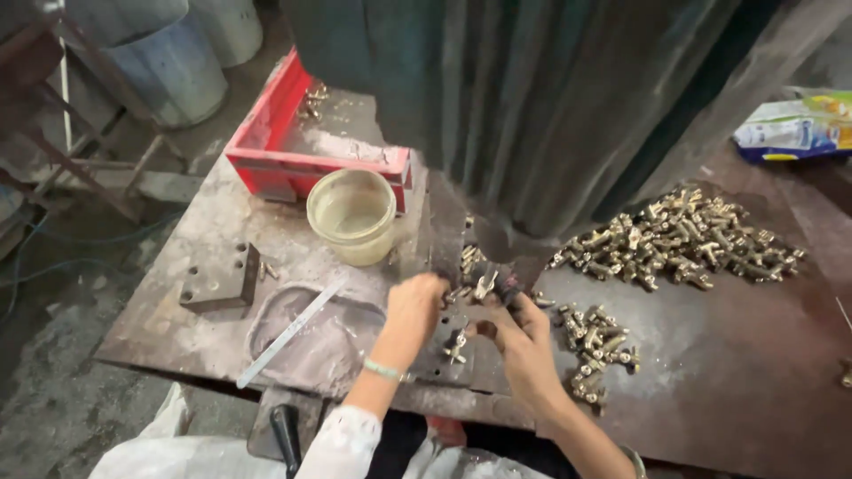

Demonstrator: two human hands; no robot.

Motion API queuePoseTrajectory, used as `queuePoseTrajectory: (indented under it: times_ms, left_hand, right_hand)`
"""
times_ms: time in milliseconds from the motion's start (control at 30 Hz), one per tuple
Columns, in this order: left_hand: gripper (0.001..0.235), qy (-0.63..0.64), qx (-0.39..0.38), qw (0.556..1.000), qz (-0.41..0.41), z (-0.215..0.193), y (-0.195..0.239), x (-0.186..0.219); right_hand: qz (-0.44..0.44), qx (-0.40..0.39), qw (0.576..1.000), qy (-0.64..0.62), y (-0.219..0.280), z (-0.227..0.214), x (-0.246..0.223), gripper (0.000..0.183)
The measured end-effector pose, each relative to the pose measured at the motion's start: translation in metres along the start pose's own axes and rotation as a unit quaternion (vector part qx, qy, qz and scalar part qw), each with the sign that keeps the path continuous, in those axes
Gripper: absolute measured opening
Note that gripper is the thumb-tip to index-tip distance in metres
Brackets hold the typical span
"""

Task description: Machine small brass valves using a vertical press machine on a fabrication floor.

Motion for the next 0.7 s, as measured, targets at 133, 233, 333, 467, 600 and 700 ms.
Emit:
queuePoseTrajectory:
  times_ms: [133, 233, 333, 467, 600, 700]
  left_hand:
    - [0.021, 0.160, 0.094, 0.982, 0.019, -0.032, 0.050, 0.021]
    - [0.028, 0.713, 0.061, 0.697, -0.048, 0.002, 0.089, 0.013]
    - [0.033, 0.839, 0.071, 0.531, -0.100, 0.037, 0.116, 0.010]
    - [0.035, 0.845, 0.053, 0.518, -0.124, 0.051, 0.128, 0.020]
    - [0.041, 0.782, 0.052, 0.601, -0.156, 0.029, 0.138, 0.032]
    - [0.041, 0.726, 0.077, 0.678, -0.091, 0.047, 0.139, 0.013]
  right_hand:
    - [0.027, 0.018, 0.999, -0.011, -0.004, -0.022, 0.020, 0.023]
    - [0.049, 0.017, 0.999, -0.015, 0.003, -0.020, 0.017, 0.022]
    - [0.032, -0.007, 0.999, -0.022, 0.000, -0.018, 0.019, 0.021]
    - [0.037, 0.010, 0.999, 0.009, -0.002, -0.016, 0.006, 0.021]
    - [0.039, 0.017, 0.999, 0.010, 0.004, -0.007, 0.005, 0.020]
    - [0.050, 0.016, 0.998, 0.019, 0.002, -0.012, 0.006, 0.020]
Point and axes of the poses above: each hand's wrist, its own y-axis away from the middle knuckle, its own z-axis out of the palm, x = y × z, the point moved 8 cm from there along -y, towards the middle knuckle, and after that the axes turned 15 degrees about -x, right-handed, at the moved point
